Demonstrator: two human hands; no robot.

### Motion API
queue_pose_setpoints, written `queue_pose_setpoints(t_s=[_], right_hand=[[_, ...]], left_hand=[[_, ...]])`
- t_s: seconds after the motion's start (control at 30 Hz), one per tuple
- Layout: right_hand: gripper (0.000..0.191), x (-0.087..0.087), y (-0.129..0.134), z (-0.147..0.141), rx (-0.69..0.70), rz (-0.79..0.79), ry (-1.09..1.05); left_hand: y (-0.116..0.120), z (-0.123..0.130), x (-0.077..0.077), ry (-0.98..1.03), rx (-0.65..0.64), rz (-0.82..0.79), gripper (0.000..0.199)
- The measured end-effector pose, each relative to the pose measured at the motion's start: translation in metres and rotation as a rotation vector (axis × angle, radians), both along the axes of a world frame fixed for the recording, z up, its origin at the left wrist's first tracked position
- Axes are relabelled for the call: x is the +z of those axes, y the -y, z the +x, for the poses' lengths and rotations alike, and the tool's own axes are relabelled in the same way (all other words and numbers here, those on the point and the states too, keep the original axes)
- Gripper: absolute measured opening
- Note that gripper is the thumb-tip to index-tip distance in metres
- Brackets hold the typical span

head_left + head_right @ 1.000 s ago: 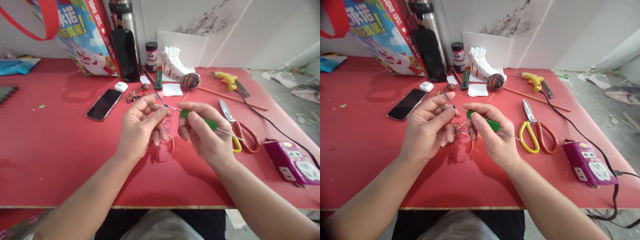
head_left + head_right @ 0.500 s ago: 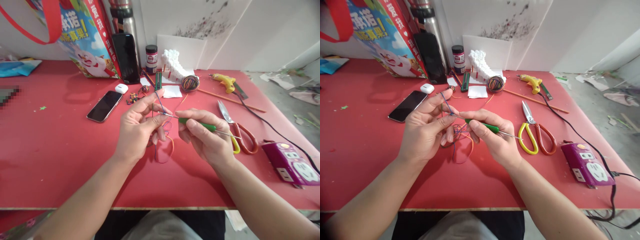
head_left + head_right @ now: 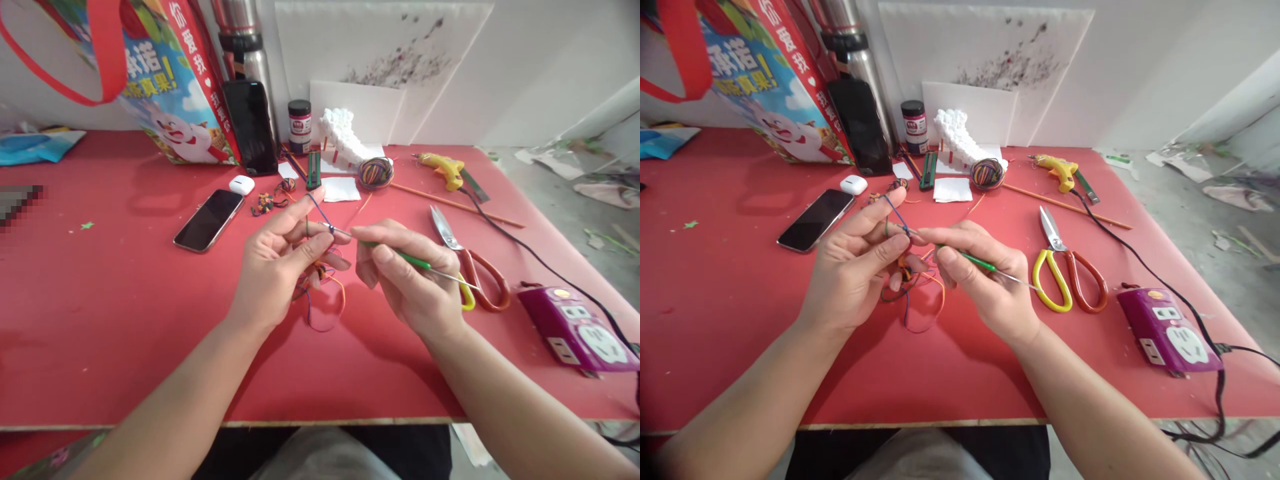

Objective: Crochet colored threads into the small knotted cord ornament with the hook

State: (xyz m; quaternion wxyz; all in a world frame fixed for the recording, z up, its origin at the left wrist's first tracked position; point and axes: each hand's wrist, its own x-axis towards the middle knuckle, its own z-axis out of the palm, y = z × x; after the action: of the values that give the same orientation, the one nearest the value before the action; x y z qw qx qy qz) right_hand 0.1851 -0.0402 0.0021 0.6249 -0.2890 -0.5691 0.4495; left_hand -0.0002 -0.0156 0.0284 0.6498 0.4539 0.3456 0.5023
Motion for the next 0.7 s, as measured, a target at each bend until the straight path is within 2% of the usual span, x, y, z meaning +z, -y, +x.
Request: queue_pose_setpoints(t_s=[0.13,0.27,0.47,0.7], right_hand=[[0.017,0.002,-0.005,-0.001,-0.082,-0.171,-0.162],[0.018,0.006,-0.01,0.001,-0.113,-0.268,-0.254],[0.017,0.008,-0.01,0.001,-0.07,-0.317,-0.296],[0.017,0.011,-0.007,-0.002,0.005,-0.346,-0.266]], left_hand=[[-0.004,0.0,0.002,0.098,-0.167,-0.159,0.074],[-0.007,0.001,0.001,0.149,-0.225,-0.281,0.062],[-0.005,0.003,0.002,0.149,-0.151,-0.292,0.035],[-0.002,0.003,0.003,0.073,-0.104,-0.192,0.04]])
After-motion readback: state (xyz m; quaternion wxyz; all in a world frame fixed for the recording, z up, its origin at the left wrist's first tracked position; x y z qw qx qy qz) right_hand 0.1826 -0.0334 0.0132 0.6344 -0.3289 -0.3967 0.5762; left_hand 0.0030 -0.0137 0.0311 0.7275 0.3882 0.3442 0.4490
